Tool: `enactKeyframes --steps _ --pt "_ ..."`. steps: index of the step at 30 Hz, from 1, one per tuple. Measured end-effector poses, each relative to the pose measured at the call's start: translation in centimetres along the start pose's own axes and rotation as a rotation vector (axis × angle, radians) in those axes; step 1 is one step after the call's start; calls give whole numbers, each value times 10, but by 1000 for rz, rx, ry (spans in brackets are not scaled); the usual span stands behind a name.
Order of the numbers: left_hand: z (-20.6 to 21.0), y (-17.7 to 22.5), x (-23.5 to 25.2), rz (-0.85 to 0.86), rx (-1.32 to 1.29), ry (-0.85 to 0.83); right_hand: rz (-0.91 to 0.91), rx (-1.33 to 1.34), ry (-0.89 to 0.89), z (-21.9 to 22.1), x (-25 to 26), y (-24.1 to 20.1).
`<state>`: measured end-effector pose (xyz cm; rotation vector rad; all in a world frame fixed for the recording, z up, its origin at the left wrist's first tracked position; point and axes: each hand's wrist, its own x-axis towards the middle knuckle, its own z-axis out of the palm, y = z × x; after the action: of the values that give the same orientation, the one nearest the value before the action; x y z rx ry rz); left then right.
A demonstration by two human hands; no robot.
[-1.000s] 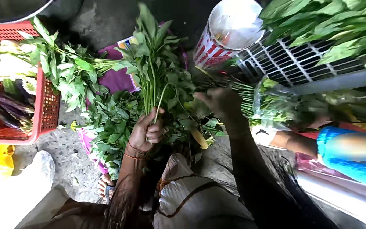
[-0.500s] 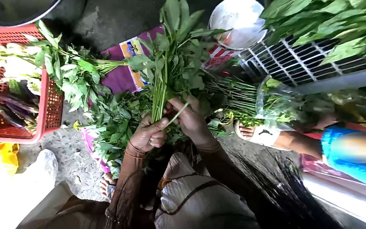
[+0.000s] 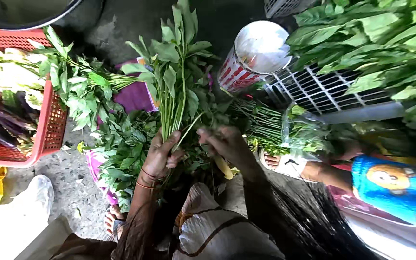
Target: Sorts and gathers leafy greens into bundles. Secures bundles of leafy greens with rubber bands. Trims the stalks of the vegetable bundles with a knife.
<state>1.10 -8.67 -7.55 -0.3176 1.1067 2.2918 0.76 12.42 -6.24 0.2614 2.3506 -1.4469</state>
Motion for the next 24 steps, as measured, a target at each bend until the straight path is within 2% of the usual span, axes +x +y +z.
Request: enactKeyframes --steps 2,4,6,9,11,13,15,18,21,24 --pt "-2 0 -2 15 -16 7 5 -352 -45 -15 -4 3" --pt "-3 -1 -2 23 -42 8 -14 -450 54 -26 -7 2" --pt "-4 -3 -2 38 -89 -12 -111 -388 91 -33 -11 -3" --pt "-4 -4 -1 49 -123 -50 -338 -183 -277 -27 -16 -9" --pt "0 -1 -1 47 -69 -32 -473 25 -371 -8 -18 -16" --pt "7 1 0 58 88 35 -515 239 -231 9 -21 -27" --pt "12 -1 1 95 273 84 -531 319 15 24 -21 -42" --pt "14 -11 5 168 496 129 -569 -26 313 34 -5 -49" --pt "15 -17 8 230 606 125 -482 -267 347 36 13 -45" --pt "14 -14 8 262 567 98 -424 -37 263 31 14 -40"
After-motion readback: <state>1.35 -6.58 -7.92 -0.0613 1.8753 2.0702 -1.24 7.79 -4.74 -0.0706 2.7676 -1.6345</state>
